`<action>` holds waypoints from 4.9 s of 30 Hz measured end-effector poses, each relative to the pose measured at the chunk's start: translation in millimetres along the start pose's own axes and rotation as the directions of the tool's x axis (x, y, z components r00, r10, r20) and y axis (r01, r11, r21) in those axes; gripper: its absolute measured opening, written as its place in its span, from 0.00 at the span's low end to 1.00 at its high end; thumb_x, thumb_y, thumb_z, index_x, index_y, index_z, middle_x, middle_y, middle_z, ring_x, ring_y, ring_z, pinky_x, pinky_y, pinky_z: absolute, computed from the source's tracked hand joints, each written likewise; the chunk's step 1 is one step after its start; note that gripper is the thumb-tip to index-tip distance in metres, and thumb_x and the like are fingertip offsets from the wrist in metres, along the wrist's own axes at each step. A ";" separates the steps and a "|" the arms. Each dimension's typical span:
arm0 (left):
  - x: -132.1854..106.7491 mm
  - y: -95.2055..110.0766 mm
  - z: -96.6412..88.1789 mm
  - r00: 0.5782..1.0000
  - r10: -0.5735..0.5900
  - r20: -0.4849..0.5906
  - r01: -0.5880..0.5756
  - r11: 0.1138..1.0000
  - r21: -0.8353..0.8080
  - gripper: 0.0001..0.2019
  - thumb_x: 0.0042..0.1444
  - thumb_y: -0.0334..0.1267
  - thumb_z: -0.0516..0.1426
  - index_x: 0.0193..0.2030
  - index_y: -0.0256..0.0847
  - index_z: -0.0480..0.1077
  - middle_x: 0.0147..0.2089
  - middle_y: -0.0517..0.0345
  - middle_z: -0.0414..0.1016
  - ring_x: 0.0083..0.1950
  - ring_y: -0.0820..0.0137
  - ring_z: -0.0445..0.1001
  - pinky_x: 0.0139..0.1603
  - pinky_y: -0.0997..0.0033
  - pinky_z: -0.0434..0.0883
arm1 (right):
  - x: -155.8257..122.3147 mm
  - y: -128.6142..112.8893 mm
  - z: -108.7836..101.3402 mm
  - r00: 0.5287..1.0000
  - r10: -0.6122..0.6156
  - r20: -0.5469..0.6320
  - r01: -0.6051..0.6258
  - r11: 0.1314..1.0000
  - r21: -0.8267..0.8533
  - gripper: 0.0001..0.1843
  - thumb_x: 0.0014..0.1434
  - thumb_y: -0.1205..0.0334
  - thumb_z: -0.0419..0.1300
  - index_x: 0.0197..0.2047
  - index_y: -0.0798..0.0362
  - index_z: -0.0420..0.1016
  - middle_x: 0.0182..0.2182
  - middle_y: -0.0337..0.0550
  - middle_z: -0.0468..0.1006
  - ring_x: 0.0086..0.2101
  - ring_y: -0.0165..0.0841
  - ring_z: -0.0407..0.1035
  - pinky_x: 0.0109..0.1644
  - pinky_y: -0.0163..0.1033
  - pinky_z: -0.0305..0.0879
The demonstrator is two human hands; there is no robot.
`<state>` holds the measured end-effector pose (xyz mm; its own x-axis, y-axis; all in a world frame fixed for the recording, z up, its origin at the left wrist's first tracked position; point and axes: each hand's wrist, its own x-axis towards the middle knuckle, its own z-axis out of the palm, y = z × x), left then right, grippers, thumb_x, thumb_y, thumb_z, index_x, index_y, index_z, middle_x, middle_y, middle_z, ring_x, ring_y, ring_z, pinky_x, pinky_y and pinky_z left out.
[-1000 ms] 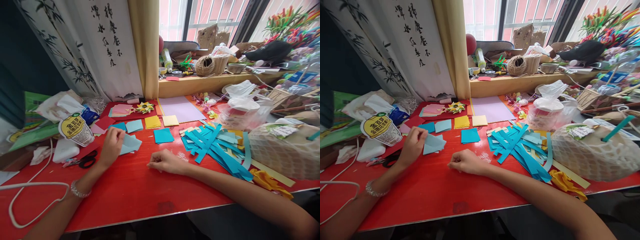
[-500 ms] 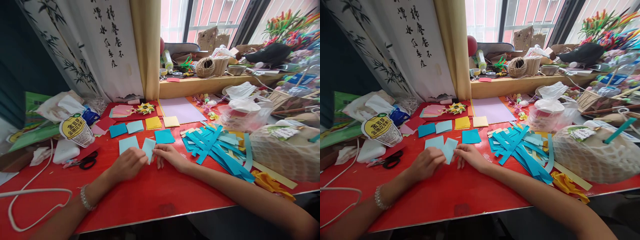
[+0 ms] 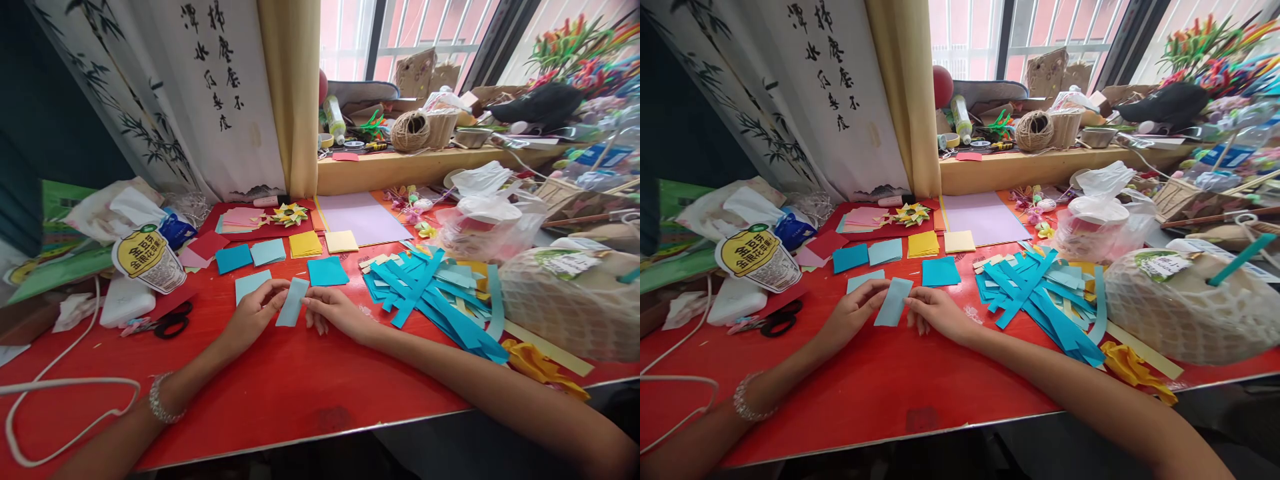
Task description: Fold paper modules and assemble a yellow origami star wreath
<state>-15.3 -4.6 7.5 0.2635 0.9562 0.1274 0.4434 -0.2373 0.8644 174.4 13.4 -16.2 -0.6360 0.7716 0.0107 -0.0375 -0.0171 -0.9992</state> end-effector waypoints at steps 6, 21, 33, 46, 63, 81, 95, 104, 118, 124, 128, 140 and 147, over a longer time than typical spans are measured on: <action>-1.6 4.1 0.3 1.000 0.012 -0.010 -0.011 0.999 0.049 0.17 0.58 0.48 0.49 0.48 0.43 0.68 0.48 0.56 0.72 0.49 0.64 0.68 0.49 0.67 0.66 | 0.3 0.2 0.7 1.000 -0.015 0.017 0.016 0.999 -0.037 0.15 0.61 0.51 0.48 0.39 0.56 0.64 0.25 0.38 0.71 0.18 0.22 0.63 0.22 0.29 0.60; -5.5 5.3 8.1 0.980 0.165 0.112 -0.188 0.949 0.253 0.14 0.54 0.48 0.55 0.43 0.42 0.64 0.37 0.59 0.65 0.37 0.70 0.65 0.38 0.72 0.65 | -9.2 -13.2 8.0 0.999 0.023 -0.041 -0.032 0.966 -0.257 0.15 0.61 0.50 0.48 0.34 0.54 0.64 0.24 0.35 0.67 0.22 0.24 0.59 0.27 0.31 0.56; -3.7 1.9 6.6 0.996 -0.074 -0.054 0.071 0.996 -0.052 0.14 0.57 0.48 0.51 0.43 0.42 0.69 0.39 0.59 0.72 0.38 0.69 0.68 0.36 0.74 0.66 | -2.8 -1.5 0.9 0.981 -0.014 -0.192 -0.013 0.990 -0.140 0.17 0.59 0.50 0.50 0.38 0.55 0.71 0.34 0.41 0.73 0.36 0.31 0.65 0.39 0.35 0.61; -13.5 0.1 11.3 0.940 0.311 -0.142 -0.222 0.870 0.440 0.07 0.60 0.39 0.50 0.42 0.43 0.65 0.37 0.61 0.74 0.36 0.73 0.73 0.35 0.77 0.69 | 0.2 0.9 -2.0 0.976 0.043 -0.214 -0.003 0.983 0.186 0.12 0.56 0.54 0.57 0.38 0.52 0.73 0.35 0.42 0.73 0.35 0.31 0.65 0.39 0.35 0.62; -5.4 -9.1 2.6 0.623 0.760 0.187 -0.528 0.232 0.817 0.19 0.57 0.29 0.53 0.56 0.36 0.62 0.37 0.51 0.72 0.38 0.67 0.72 0.35 0.70 0.71 | 0.8 -0.7 -1.5 0.980 0.089 -0.178 -0.043 0.968 0.246 0.12 0.53 0.55 0.59 0.36 0.54 0.76 0.31 0.42 0.75 0.32 0.30 0.66 0.37 0.35 0.60; -9.6 -7.4 1.2 0.595 0.780 0.195 -0.642 0.315 0.699 0.20 0.55 0.25 0.54 0.55 0.35 0.62 0.47 0.48 0.73 0.49 0.67 0.72 0.48 0.68 0.72 | 1.4 0.5 -2.1 0.977 0.121 -0.173 -0.055 0.937 0.344 0.14 0.53 0.55 0.60 0.38 0.56 0.76 0.30 0.43 0.75 0.32 0.30 0.66 0.37 0.35 0.61; -7.7 -6.2 -2.0 0.576 0.775 0.261 -0.722 0.332 0.606 0.19 0.56 0.24 0.53 0.54 0.35 0.64 0.48 0.47 0.73 0.51 0.64 0.71 0.50 0.64 0.73 | 1.4 -0.6 -2.4 0.973 0.113 -0.204 -0.050 0.956 0.291 0.13 0.52 0.55 0.60 0.38 0.55 0.76 0.33 0.43 0.76 0.33 0.30 0.66 0.37 0.35 0.60; -5.4 -7.5 -4.6 0.563 0.763 0.317 -0.756 0.320 0.572 0.18 0.56 0.25 0.53 0.54 0.36 0.64 0.48 0.48 0.74 0.52 0.64 0.70 0.49 0.63 0.74 | 1.6 -3.5 -2.4 0.976 0.116 -0.182 -0.058 0.953 0.297 0.12 0.52 0.56 0.60 0.35 0.55 0.76 0.29 0.41 0.75 0.30 0.29 0.66 0.36 0.35 0.60; -3.8 -9.9 -5.8 0.575 0.747 0.333 -0.762 0.341 0.550 0.18 0.57 0.26 0.53 0.55 0.37 0.63 0.49 0.49 0.74 0.54 0.64 0.69 0.49 0.62 0.74 | 1.7 -2.8 -2.5 0.976 0.101 -0.193 -0.044 0.958 0.282 0.12 0.50 0.54 0.61 0.31 0.55 0.74 0.29 0.41 0.75 0.30 0.29 0.66 0.37 0.36 0.60; -4.1 -10.2 -6.2 0.587 0.743 0.322 -0.762 0.371 0.531 0.18 0.56 0.24 0.53 0.54 0.37 0.64 0.49 0.48 0.73 0.54 0.64 0.69 0.49 0.63 0.74 | 1.6 -1.2 -4.2 0.976 0.090 -0.200 -0.040 0.970 0.240 0.11 0.52 0.54 0.60 0.32 0.54 0.75 0.30 0.41 0.75 0.32 0.30 0.67 0.37 0.36 0.61; -3.7 -10.4 -5.6 0.594 0.736 0.324 -0.756 0.372 0.538 0.18 0.56 0.25 0.52 0.54 0.37 0.65 0.49 0.48 0.73 0.54 0.64 0.69 0.49 0.63 0.74 | 1.5 -2.5 -3.6 0.977 0.092 -0.191 -0.038 0.963 0.268 0.11 0.51 0.54 0.61 0.31 0.54 0.75 0.29 0.40 0.76 0.32 0.30 0.67 0.37 0.36 0.61; -5.4 -3.8 -4.9 0.590 0.727 0.350 -0.764 0.365 0.532 0.16 0.56 0.25 0.52 0.51 0.35 0.66 0.48 0.46 0.73 0.53 0.63 0.69 0.49 0.62 0.74 | -1.1 -6.5 -0.8 0.967 0.099 -0.234 -0.048 0.975 0.216 0.15 0.50 0.50 0.61 0.27 0.55 0.72 0.25 0.38 0.72 0.26 0.27 0.64 0.31 0.34 0.57; -8.3 -3.8 0.4 0.662 0.684 0.306 -0.733 0.506 0.454 0.15 0.56 0.26 0.52 0.50 0.37 0.67 0.49 0.47 0.70 0.53 0.64 0.68 0.50 0.62 0.71 | -1.1 -6.3 -1.4 0.970 0.057 -0.237 -0.041 0.997 0.070 0.13 0.51 0.51 0.59 0.27 0.54 0.71 0.26 0.38 0.72 0.27 0.28 0.63 0.30 0.34 0.56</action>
<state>-18.9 -11.7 3.0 0.7401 0.4181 0.5268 0.4204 -0.8990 0.1229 176.4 13.6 -10.1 -0.4363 0.8981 -0.0558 -0.0651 -0.0933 -0.9935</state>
